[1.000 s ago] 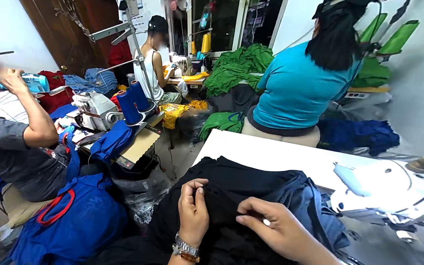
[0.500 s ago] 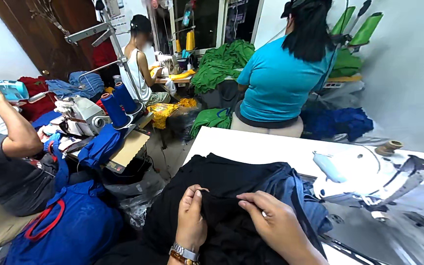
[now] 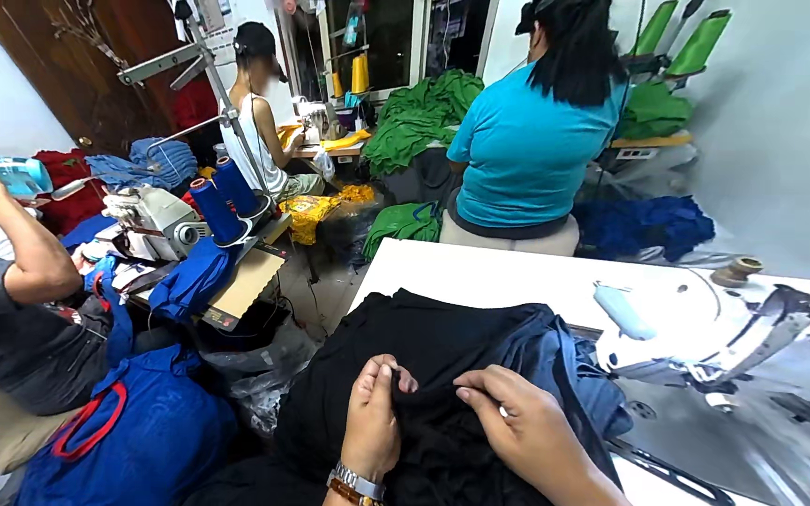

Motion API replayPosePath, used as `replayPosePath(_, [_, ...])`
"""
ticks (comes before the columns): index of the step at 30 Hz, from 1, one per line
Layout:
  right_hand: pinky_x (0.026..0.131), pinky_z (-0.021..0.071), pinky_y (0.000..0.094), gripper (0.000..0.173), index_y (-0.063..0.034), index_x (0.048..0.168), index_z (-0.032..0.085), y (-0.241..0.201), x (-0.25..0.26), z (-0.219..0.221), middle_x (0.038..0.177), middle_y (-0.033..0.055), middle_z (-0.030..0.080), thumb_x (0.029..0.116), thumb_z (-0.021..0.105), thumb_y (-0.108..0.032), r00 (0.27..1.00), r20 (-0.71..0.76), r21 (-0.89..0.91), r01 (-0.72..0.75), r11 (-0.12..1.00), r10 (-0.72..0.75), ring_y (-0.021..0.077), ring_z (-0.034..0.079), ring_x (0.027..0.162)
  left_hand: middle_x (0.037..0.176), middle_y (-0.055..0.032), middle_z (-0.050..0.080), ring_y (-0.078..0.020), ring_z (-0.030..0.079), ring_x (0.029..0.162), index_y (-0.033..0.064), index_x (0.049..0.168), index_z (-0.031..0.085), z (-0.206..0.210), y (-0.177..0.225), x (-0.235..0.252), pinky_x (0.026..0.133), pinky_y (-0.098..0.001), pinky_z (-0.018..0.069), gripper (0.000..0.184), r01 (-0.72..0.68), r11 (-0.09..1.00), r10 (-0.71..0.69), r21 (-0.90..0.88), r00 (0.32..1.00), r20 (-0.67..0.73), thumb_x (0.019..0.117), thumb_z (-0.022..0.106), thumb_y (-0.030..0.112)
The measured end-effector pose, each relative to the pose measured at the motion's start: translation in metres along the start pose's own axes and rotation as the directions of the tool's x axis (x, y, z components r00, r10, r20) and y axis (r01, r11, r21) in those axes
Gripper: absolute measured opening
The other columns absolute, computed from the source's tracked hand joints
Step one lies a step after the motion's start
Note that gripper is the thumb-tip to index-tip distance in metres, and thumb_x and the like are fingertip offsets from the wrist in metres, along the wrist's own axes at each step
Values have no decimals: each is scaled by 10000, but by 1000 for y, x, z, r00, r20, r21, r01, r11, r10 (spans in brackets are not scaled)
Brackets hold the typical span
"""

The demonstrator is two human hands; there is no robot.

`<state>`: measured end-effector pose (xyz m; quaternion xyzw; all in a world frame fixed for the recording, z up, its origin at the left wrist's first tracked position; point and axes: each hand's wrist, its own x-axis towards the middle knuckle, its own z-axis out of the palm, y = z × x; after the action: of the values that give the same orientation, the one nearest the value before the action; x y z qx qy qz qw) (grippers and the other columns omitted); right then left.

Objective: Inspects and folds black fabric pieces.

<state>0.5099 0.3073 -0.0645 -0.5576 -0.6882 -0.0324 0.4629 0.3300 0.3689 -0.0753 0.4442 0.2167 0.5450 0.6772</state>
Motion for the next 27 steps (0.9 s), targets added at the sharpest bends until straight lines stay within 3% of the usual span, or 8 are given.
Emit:
replayPosePath(2, [694, 562, 231, 246, -111, 965, 743, 1, -2, 1, 845, 3, 677, 999, 529, -227, 999, 19, -6, 35, 999, -35, 80, 651, 774, 796, -3, 585, -97, 579, 766, 43, 1034, 586, 6, 2, -1, 769, -285, 507, 245, -17, 978, 2, 207, 997, 76, 1095, 371, 144])
replayPosePath(4, [666, 566, 282, 258, -108, 962, 738, 1, -4, -1, 826, 17, 666, 1007, 512, -224, 996, 28, -26, 85, 996, -84, 117, 651, 751, 816, 2, 613, -69, 582, 745, 34, 1036, 632, 14, 9, -3, 728, -250, 506, 154, -61, 901, -6, 429, 988, 152, 1029, 578, 178])
replayPosePath(7, [668, 566, 354, 270, -103, 977, 727, 0, -7, -9, 831, 38, 676, 1013, 478, -200, 985, 41, -107, 170, 980, -166, 178, 667, 753, 884, 16, 647, -28, 569, 754, 42, 1107, 700, 16, 14, 0, 720, -198, 490, 362, -165, 747, -48, 644, 953, 300, 878, 803, 303])
replayPosePath(10, [654, 538, 372, 279, -106, 974, 721, 1, -10, -13, 831, 49, 679, 1026, 462, -197, 973, 55, -187, 231, 955, -224, 209, 654, 742, 996, -7, 739, -51, 678, 947, 63, 1054, 759, 14, 18, 3, 908, -257, 553, 225, -207, 680, -123, 704, 913, 388, 940, 741, 256])
replayPosePath(14, [689, 543, 339, 262, -121, 979, 729, 6, -14, -12, 846, 30, 687, 1031, 486, -205, 980, 29, -89, 199, 976, -197, 170, 661, 780, 1004, -20, 751, -57, 686, 977, 53, 1004, 770, 16, 18, 3, 924, -274, 549, 166, -129, 722, -179, 680, 915, 363, 943, 730, 202])
replayPosePath(16, [720, 564, 217, 214, -114, 1052, 745, 7, -16, -11, 919, 15, 714, 1010, 572, -232, 997, -11, 90, 80, 993, -79, 70, 659, 803, 976, -22, 742, -63, 680, 950, 46, 974, 766, 17, 15, 1, 897, -276, 551, 139, -71, 764, -180, 641, 931, 318, 926, 744, 175])
replayPosePath(20, [539, 418, 147, 436, -122, 1279, 673, 6, -22, -11, 1147, 26, 656, 882, 774, -271, 976, -26, 393, -190, 900, 218, -16, 477, 636, 992, -30, 739, -77, 679, 958, 42, 963, 764, 17, 8, -4, 897, -279, 553, 102, -4, 814, -178, 581, 950, 256, 919, 746, 133])
replayPosePath(27, [721, 579, 185, 155, -99, 1014, 714, 6, -26, -8, 938, -25, 711, 956, 670, -235, 946, 125, 448, -322, 834, 299, 24, 665, 791, 1085, -60, 737, -95, 673, 1055, 26, 1048, 756, 21, 3, -9, 971, -290, 538, 147, -34, 807, -138, 589, 960, 244, 963, 667, 107])
